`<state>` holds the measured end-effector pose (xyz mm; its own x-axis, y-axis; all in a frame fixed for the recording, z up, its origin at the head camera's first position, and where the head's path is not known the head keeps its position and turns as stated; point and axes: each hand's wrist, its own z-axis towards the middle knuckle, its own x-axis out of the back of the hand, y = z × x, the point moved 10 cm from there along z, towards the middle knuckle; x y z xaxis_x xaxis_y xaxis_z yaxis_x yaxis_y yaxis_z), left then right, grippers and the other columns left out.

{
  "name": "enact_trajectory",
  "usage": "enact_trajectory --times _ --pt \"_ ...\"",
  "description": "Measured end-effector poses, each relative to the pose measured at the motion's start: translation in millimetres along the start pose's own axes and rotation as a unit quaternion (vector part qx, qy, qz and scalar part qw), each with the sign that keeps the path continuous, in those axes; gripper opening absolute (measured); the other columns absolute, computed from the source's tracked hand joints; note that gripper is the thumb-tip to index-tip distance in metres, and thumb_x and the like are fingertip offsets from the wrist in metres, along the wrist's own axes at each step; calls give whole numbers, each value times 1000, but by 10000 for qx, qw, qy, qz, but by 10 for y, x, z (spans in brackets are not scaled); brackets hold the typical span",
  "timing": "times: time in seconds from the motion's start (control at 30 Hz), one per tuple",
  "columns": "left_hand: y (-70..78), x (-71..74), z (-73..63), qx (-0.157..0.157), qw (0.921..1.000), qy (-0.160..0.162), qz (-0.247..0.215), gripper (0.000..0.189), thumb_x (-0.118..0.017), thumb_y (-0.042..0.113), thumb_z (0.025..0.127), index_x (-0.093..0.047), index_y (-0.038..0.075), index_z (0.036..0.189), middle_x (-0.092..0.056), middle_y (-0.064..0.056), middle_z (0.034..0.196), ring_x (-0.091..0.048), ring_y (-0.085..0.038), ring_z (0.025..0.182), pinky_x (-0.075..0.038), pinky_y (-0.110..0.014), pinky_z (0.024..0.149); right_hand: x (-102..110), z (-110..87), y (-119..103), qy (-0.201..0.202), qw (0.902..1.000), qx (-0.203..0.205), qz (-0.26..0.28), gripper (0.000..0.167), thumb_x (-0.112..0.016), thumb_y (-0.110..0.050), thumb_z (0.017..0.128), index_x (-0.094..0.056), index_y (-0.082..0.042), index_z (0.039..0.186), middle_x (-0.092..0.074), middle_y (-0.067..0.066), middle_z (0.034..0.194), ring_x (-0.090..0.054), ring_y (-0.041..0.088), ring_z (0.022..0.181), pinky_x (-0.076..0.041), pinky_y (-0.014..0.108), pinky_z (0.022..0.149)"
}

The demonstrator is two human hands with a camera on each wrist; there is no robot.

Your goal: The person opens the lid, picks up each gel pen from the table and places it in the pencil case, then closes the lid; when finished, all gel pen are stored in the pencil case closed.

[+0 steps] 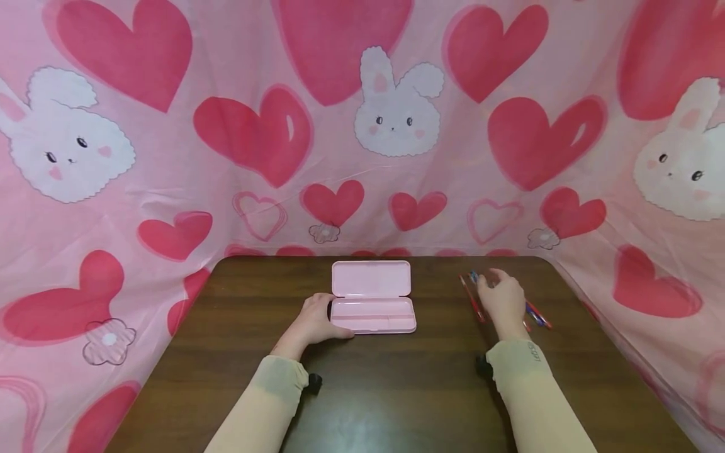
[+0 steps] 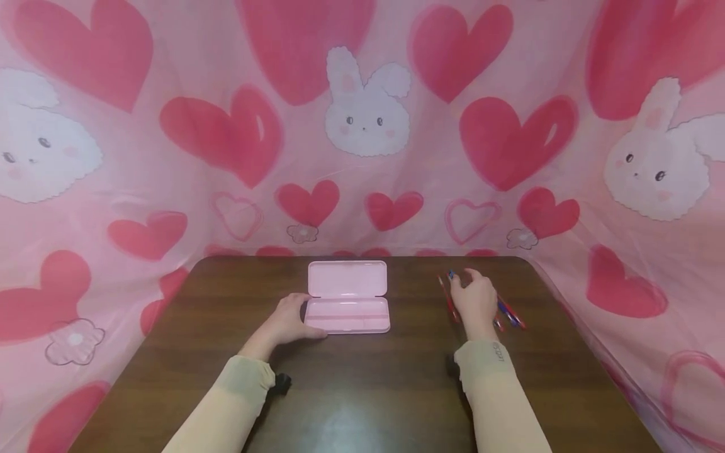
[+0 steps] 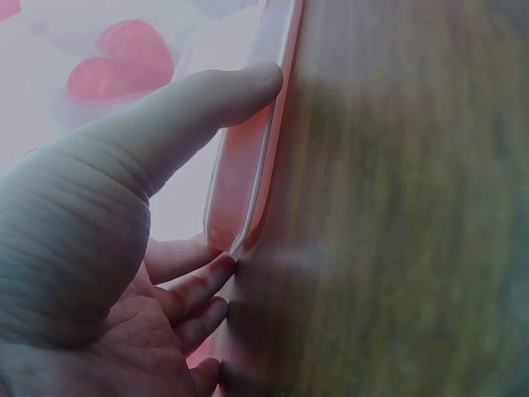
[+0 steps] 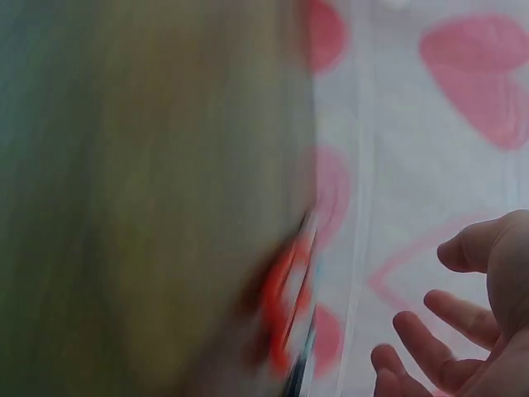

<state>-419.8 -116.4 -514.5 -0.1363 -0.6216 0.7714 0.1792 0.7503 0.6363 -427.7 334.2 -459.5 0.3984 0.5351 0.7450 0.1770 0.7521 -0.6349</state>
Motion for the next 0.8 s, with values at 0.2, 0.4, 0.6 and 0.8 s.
enact_trajectory --times 0.2,0.4,0.6,0.8 --pt "-23 -5 -3 102 9999 -65 -50 103 -100 47 72 -55 -2 151 -55 -22 156 -40 -44 154 -40 -59 129 254 -50 455 61 9966 -544 -613 57 -51 -39 106 -60 -5 151 -52 40 152 -45 69 133 -38 79 105" --pt "-37 -6 8 104 9999 -76 16 103 -100 47 72 -55 -1 151 -55 -22 156 -41 -44 154 -41 -58 129 429 -47 833 -681 9838 -1270 -1064 63 -37 -37 109 -46 -1 161 -35 47 159 -34 74 141 -32 84 110" --pt "-67 -11 41 5 9999 -34 -111 104 -100 50 70 -56 -1 150 -55 -24 156 -40 -46 154 -40 -62 129 424 -68 1106 -1414 9719 -1481 -1157 63 -43 -32 105 -49 9 152 -37 52 152 -37 76 136 -41 80 107" --pt "-152 -77 96 -83 9999 15 -131 107 -100 55 69 -57 0 149 -56 -23 155 -41 -46 153 -41 -62 128 448 -45 1166 -1371 9717 -961 -1668 50 -57 -30 96 -73 12 117 -63 48 128 -62 66 116 -54 67 94"
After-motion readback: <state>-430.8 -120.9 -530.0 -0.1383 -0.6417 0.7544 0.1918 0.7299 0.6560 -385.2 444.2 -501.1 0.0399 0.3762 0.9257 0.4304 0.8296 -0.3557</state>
